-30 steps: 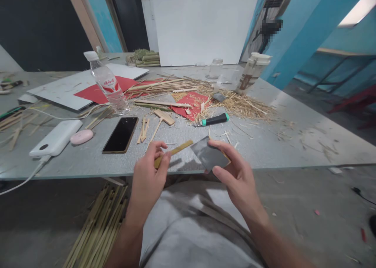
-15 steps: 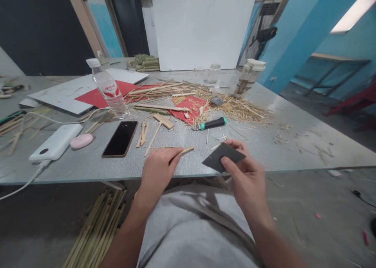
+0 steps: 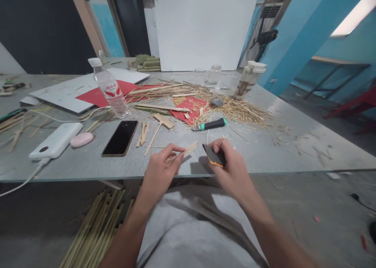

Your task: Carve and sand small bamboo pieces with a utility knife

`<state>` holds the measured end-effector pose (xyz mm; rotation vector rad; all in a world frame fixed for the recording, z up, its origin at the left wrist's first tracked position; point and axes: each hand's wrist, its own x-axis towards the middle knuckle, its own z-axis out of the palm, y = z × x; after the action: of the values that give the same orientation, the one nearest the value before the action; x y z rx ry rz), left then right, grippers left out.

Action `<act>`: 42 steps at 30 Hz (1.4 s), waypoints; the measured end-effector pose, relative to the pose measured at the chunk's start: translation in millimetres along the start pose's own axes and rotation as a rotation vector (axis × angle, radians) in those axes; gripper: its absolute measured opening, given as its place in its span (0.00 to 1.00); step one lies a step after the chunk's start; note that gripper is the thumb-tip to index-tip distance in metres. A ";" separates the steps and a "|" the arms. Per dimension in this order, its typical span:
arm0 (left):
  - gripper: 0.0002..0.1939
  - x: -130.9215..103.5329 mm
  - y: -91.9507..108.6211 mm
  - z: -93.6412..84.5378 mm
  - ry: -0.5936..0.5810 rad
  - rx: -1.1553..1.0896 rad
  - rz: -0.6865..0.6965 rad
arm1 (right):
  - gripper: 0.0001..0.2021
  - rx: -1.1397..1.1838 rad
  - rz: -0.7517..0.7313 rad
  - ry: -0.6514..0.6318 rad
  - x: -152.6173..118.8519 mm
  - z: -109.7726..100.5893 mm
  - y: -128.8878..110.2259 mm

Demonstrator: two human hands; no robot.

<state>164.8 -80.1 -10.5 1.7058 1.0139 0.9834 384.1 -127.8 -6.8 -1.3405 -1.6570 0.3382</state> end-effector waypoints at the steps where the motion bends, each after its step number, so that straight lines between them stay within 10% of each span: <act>1: 0.12 0.6 0.1 1.0 -0.004 0.023 0.000 | 0.10 -0.060 -0.013 -0.015 2.7 -0.1 -0.3; 10: 0.10 10.3 -4.2 15.2 -0.007 0.603 0.133 | 0.06 -0.175 0.017 -0.045 13.8 12.0 12.4; 19: 0.14 2.9 -1.0 9.1 0.167 0.168 0.223 | 0.17 0.219 0.215 0.177 12.5 12.6 17.4; 23: 0.14 -2.6 5.2 13.1 0.240 0.092 0.230 | 0.26 0.652 0.303 0.076 13.7 18.2 7.6; 36: 0.25 -4.9 9.2 19.8 -0.184 0.108 0.274 | 0.17 0.883 0.456 0.118 14.7 27.7 -5.6; 42: 0.19 -8.2 10.8 9.8 -0.083 0.169 0.309 | 0.21 0.906 0.472 0.160 15.4 27.5 -0.5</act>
<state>173.1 -93.4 -4.6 2.0704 0.8121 1.0330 362.7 -105.5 -13.2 -0.9810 -0.8315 1.0776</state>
